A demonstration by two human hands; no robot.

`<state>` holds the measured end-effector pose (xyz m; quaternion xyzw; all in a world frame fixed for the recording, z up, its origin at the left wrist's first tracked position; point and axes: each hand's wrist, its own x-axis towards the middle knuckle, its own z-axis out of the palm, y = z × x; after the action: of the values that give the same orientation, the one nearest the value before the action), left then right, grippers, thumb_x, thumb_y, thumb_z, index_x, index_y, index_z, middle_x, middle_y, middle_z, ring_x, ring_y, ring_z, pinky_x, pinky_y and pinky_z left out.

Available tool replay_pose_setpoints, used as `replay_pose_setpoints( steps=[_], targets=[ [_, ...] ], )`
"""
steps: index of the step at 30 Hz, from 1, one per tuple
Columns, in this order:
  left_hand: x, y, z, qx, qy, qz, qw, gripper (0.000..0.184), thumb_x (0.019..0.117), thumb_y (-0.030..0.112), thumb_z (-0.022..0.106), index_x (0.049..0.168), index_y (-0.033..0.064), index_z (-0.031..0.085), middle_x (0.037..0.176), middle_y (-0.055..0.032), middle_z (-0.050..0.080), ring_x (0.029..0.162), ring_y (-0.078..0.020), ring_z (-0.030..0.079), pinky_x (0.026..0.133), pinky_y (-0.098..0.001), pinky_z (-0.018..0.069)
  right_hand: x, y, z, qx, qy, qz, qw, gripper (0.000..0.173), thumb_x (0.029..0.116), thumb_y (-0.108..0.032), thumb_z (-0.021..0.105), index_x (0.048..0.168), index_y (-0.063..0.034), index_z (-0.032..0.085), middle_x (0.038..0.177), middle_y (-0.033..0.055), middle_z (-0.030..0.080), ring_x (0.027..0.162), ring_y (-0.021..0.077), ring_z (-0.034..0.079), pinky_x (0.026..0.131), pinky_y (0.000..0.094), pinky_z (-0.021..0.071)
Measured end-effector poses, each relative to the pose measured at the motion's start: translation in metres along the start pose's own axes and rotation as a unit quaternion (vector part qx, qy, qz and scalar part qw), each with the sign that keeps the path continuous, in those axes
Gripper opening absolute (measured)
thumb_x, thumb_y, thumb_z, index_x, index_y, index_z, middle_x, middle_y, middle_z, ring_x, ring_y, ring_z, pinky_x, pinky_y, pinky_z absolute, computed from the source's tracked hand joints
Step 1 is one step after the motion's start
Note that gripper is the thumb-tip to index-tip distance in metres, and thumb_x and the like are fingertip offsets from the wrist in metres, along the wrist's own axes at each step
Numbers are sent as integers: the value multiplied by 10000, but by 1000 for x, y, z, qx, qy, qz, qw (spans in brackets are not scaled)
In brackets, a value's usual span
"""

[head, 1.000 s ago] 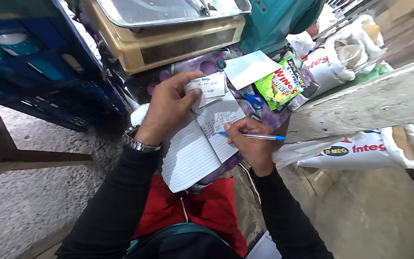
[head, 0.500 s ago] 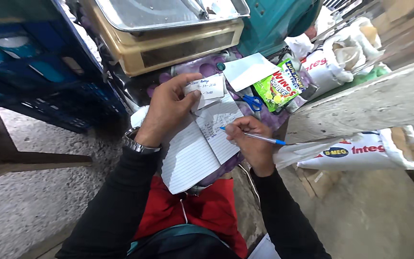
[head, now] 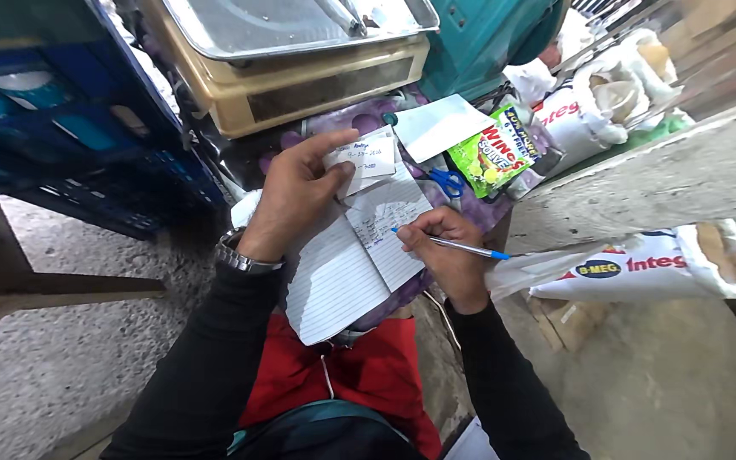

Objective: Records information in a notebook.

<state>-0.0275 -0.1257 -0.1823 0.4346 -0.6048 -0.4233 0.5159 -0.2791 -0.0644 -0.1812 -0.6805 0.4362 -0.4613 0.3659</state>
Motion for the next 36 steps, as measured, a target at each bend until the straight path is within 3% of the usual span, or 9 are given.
replay_pose_setpoints(
  steps=[13, 23, 31, 34, 36],
  targets=[
    [-1, 0, -1, 20, 8, 2, 1000, 380, 990, 151, 683, 1366, 200, 653, 1055, 3, 756, 794, -83, 717, 730, -260, 622, -2, 1, 1, -12, -1, -4, 1000, 151, 932, -134, 767, 992, -43, 662, 788, 67, 703, 632, 165, 681, 544, 304, 606],
    [0, 1, -1, 3, 5, -10, 1000, 377, 989, 133, 680, 1362, 182, 653, 1053, -8, 760, 816, -101, 730, 745, -276, 632, -1, -2, 0, -24, 11, 27, 999, 144, 933, -153, 772, 922, -32, 695, 729, 69, 708, 578, 162, 678, 500, 305, 599],
    [0, -1, -2, -15, 2, -8, 1000, 356, 1020, 118, 612, 1371, 167, 650, 1057, -19, 755, 819, -106, 723, 740, -278, 623, 0, -1, 0, -22, -6, 9, 1000, 153, 911, -138, 792, 981, -36, 701, 773, 58, 706, 613, 145, 669, 530, 288, 595],
    [0, -1, -2, -4, 6, -12, 1000, 358, 1015, 129, 626, 1367, 185, 656, 986, -10, 751, 738, -94, 695, 674, -258, 600, -1, 0, -1, -34, -6, -7, 999, 211, 894, -156, 811, 1043, -53, 703, 782, 39, 670, 611, 127, 618, 516, 271, 552],
    [0, 0, -2, -3, 8, -13, 1000, 361, 1008, 131, 643, 1365, 180, 654, 990, -10, 752, 745, -94, 702, 690, -259, 609, 0, 1, -2, -20, -3, -3, 1000, 189, 904, -166, 803, 1005, -49, 695, 774, 54, 686, 598, 141, 638, 509, 286, 569]
  ],
)
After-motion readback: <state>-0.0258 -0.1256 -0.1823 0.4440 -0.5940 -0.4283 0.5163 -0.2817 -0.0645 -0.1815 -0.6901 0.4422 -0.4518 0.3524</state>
